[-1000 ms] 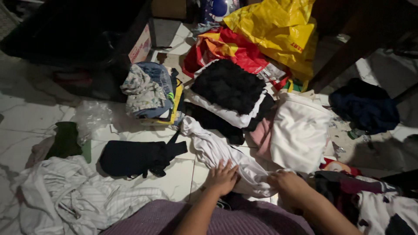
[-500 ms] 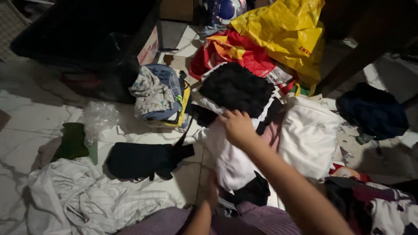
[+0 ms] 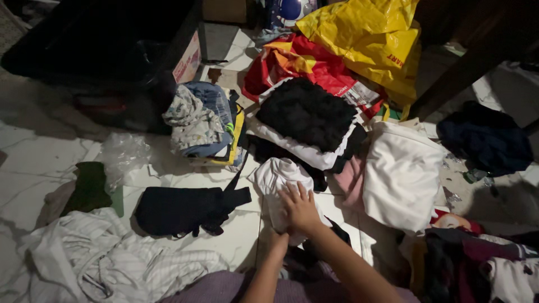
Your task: The person folds several garments on the floor, including a pink long-sleeved top, a white top, and black shorts. Each item is smoothed, folded, and stacked in a small pile.
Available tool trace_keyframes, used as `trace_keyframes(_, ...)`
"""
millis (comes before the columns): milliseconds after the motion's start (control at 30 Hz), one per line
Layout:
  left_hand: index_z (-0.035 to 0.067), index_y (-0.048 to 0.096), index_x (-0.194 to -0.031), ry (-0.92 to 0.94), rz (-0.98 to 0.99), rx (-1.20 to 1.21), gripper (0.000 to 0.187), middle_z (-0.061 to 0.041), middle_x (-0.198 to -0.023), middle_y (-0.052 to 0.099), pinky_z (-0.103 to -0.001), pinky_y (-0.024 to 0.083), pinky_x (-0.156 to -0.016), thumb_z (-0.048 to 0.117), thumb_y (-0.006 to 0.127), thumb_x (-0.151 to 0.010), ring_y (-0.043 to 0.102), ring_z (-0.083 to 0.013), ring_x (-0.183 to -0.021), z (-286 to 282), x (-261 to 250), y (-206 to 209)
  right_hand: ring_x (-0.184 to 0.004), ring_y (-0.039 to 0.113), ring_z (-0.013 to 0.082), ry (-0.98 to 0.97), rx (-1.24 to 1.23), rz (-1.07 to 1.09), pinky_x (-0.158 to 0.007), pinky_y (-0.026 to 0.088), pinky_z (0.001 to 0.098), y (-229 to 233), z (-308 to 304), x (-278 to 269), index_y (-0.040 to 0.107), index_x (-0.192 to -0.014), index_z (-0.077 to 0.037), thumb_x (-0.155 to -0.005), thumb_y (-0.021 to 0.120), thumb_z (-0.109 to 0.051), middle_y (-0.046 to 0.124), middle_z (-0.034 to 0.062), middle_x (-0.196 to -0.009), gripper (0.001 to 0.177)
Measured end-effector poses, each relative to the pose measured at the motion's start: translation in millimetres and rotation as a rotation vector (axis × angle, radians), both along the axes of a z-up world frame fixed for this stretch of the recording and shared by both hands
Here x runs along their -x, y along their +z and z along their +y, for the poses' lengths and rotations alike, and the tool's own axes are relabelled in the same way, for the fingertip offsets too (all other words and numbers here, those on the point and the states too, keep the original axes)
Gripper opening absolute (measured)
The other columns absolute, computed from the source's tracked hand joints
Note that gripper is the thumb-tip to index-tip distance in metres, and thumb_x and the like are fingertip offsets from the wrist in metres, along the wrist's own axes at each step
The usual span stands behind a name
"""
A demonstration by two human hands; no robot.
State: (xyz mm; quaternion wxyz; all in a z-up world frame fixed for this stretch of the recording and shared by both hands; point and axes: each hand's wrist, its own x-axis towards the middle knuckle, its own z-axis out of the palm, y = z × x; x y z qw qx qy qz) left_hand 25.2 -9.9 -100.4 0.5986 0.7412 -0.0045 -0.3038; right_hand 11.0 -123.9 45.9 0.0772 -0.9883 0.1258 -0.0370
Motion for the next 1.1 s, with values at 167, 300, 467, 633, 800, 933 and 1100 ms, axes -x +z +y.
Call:
trace_keyframes(167, 0.001, 0.054, -0.13, 0.042, -0.025, -0.102, 0.06, -0.025, -0.107, 0.072, -0.047, 0.06, -0.078, 0.013, 0.069, -0.073, 0.073, -0.0354, -0.089, -1, 1, 13, -0.15, 0.018, 0.0417, 0.028, -0.092, 0.067, -0.109, 0.024, 0.0725, -34, 1, 10, 0.037, -0.155, -0.028, -0.096, 0.055, -0.052, 0.025, 0.0081, -0.164, 0.066)
trace_keyframes(300, -0.003, 0.063, -0.123, 0.022, -0.087, 0.049, 0.055, -0.024, -0.096, 0.075, -0.047, 0.058, -0.075, 0.018, 0.072, -0.073, 0.072, -0.0351, -0.085, -8, 3, 25, -0.152, 0.018, 0.038, 0.03, -0.179, 0.126, -0.112, 0.022, 0.0708, -59, -13, 13, 0.039, -0.155, -0.03, -0.098, 0.052, -0.053, 0.026, 0.0041, -0.167, 0.063)
trace_keyframes(467, 0.001, 0.069, -0.122, -0.151, 0.13, -0.084, 0.054, -0.012, -0.102, 0.075, -0.04, 0.056, -0.082, 0.031, 0.077, -0.079, 0.072, -0.025, -0.094, -16, -11, 34, -0.147, 0.039, 0.0321, -0.04, -0.891, -0.012, -0.119, 0.033, 0.0478, -70, -47, 3, 0.066, -0.143, -0.022, -0.102, 0.057, -0.043, 0.045, 0.0117, -0.16, 0.047)
trace_keyframes(633, 0.004, 0.07, -0.122, -0.065, 0.68, 0.478, 0.049, -0.01, -0.104, 0.074, -0.036, 0.057, -0.08, 0.034, 0.074, -0.083, 0.071, -0.0232, -0.093, -29, -16, 48, -0.116, 0.068, 0.0249, -0.067, -0.949, -0.079, -0.097, 0.053, 0.0342, -17, -107, 29, 0.064, -0.137, -0.005, -0.098, 0.066, -0.027, 0.071, 0.0132, -0.13, 0.045)
trace_keyframes(800, 0.0, 0.069, -0.118, -0.051, 0.508, 0.578, 0.045, -0.012, -0.105, 0.074, -0.041, 0.06, -0.084, 0.016, 0.074, -0.076, 0.072, -0.028, -0.097, -62, -32, 135, -0.084, 0.052, 0.0267, -0.598, -1.351, -0.023, -0.065, 0.047, 0.0418, 72, -140, 87, 0.068, -0.135, 0.001, -0.104, 0.061, -0.029, 0.056, 0.0125, -0.1, 0.044)
trace_keyframes(933, 0.002, 0.063, -0.127, -0.147, 0.375, 0.637, 0.052, -0.012, -0.113, 0.073, -0.041, 0.059, -0.088, 0.011, 0.072, -0.076, 0.072, -0.0272, -0.103, -95, -34, 245, -0.089, 0.056, 0.0272, -0.642, -1.408, 0.077, -0.07, 0.051, 0.0406, 117, -153, 122, 0.063, -0.137, 0.001, -0.101, 0.058, -0.035, 0.058, 0.0139, -0.106, 0.05)
trace_keyframes(1100, -0.003, 0.061, -0.13, -0.423, 0.395, 0.83, 0.052, -0.015, -0.117, 0.069, -0.041, 0.059, -0.09, 0.009, 0.071, -0.08, 0.07, -0.0278, -0.104, -130, -11, 342, -0.096, 0.062, 0.0278, -0.571, -1.906, -0.352, -0.076, 0.055, 0.0391, 131, -172, 129, 0.058, -0.138, 0.001, -0.097, 0.054, -0.042, 0.061, 0.0156, -0.115, 0.059)
